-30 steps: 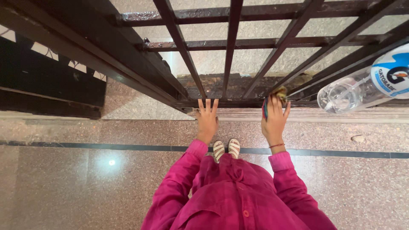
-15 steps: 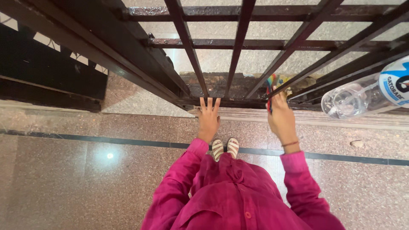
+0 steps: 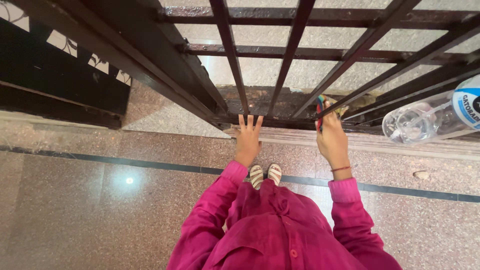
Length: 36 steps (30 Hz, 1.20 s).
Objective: The person cleans the bars and frame of a metal gate by hand using a cloth.
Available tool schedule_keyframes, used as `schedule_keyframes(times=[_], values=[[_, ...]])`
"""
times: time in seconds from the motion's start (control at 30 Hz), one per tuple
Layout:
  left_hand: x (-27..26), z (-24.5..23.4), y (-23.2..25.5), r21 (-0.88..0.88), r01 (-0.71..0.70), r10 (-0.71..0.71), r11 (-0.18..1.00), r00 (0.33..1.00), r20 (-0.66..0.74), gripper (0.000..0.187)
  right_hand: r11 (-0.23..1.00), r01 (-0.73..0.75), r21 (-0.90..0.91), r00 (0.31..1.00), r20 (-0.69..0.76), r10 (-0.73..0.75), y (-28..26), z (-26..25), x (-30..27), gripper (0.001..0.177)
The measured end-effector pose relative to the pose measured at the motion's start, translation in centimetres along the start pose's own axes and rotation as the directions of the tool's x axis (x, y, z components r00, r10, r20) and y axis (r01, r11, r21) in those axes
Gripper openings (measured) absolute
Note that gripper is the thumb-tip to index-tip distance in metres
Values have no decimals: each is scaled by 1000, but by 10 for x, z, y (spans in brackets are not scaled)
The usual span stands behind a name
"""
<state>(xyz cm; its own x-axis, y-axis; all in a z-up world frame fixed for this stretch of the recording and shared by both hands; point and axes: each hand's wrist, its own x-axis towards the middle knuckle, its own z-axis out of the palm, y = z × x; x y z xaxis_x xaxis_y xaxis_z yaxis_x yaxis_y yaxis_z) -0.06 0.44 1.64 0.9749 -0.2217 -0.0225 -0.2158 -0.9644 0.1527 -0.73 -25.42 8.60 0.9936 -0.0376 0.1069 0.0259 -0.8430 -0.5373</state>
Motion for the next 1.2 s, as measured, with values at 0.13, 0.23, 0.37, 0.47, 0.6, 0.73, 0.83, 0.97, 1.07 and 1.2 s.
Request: schedule_keyframes(times=[0.13,0.23,0.37,0.47,0.6,0.73,0.83,0.97,1.07,1.2], values=[[1,3,-3,-47,-5,5,999,1000,13,102,989,107,106,981,-176,-87,26,28,-39,54],[-1,9,-4,-51,-10,10,999,1000,-8,104,760,-532,373,847,213,488,59,56,-71,45],[0,12,-5,-68,3,-3,998,1000,-9,101,60,-395,917,835,331,439,73,64,-92,40],[1,16,-4,-45,6,-9,999,999,-53,95,401,-82,913,860,-138,491,37,61,-87,37],[-1,16,-7,-137,-30,19,990,997,-77,90,972,144,187,873,-486,-36,2,57,-50,44],[1,8,-8,-82,-66,55,994,990,-131,88,933,186,-310,972,-82,-221,-7,70,-29,53],[7,3,-10,-106,-88,81,991,994,-68,87,944,158,-291,971,-130,-202,-16,76,-14,50],[12,12,-12,-34,-111,107,993,989,-101,79,965,175,-196,984,5,-178,-19,61,15,60],[18,18,-14,117,-141,155,983,980,-127,76,962,176,-206,984,43,-171,-22,60,21,64],[20,17,-17,114,-143,155,983,982,-104,73,897,232,-376,966,-16,-257,-14,71,-13,66]])
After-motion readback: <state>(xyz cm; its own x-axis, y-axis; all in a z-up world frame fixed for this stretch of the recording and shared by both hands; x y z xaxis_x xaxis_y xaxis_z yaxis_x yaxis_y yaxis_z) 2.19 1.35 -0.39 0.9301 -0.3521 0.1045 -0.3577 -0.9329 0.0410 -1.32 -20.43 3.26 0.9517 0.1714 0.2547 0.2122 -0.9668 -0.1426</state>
